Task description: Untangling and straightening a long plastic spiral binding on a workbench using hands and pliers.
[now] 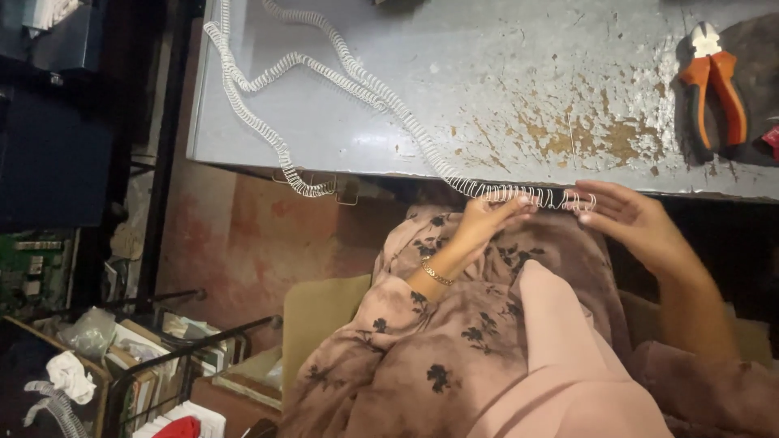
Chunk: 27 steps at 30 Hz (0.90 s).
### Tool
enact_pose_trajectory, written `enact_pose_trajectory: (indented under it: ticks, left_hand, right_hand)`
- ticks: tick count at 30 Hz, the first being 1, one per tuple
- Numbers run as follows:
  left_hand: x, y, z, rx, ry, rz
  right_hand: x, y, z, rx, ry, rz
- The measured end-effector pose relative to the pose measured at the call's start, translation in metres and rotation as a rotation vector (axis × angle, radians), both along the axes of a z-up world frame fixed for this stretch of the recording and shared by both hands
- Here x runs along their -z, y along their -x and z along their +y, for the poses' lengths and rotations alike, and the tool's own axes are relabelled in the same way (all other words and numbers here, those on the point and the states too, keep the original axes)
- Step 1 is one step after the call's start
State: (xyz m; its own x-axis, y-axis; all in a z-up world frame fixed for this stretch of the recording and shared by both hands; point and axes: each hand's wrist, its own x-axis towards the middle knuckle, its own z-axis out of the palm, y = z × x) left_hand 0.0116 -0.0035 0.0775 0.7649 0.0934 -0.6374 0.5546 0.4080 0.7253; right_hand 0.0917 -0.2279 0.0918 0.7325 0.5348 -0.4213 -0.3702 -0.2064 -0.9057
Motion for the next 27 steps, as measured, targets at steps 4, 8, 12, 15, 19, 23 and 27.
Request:
enact_pose_trajectory:
  ticks: [4,8,12,15,19,23,27]
  left_hand:
    - [0.005,0.001,0.003,-0.061,0.132,-0.042]
    - [0.013,0.002,0.003,-0.099,0.187,-0.063]
    - [0.008,0.001,0.003,-0.083,0.183,-0.022]
    - [0.012,0.002,0.003,-0.088,0.227,-0.034]
    - [0.024,0.004,0.004,-0.096,0.247,-0.076]
    - [0.013,0.004,0.006,-0.101,0.232,-0.073]
    - [0.006,0.002,0.005,-0.136,0.244,-0.016]
  right_hand:
    - [-0.03,-0.003,0.006,0.034,0.055,0.082]
    - [-0.029,0.0,0.009,0.127,-0.018,0.155]
    - [0.009,-0.003,0.0,0.105,-0.062,0.068]
    - [0.009,-0.002,0.001,0.105,-0.047,0.052]
    - [0.0,0.0,0.003,0.124,-0.055,0.037]
    - [0.007,-0.002,0.001,0.157,-0.028,0.022]
    - [0.047,-0.009,-0.011,0.141,-0.12,-0.136]
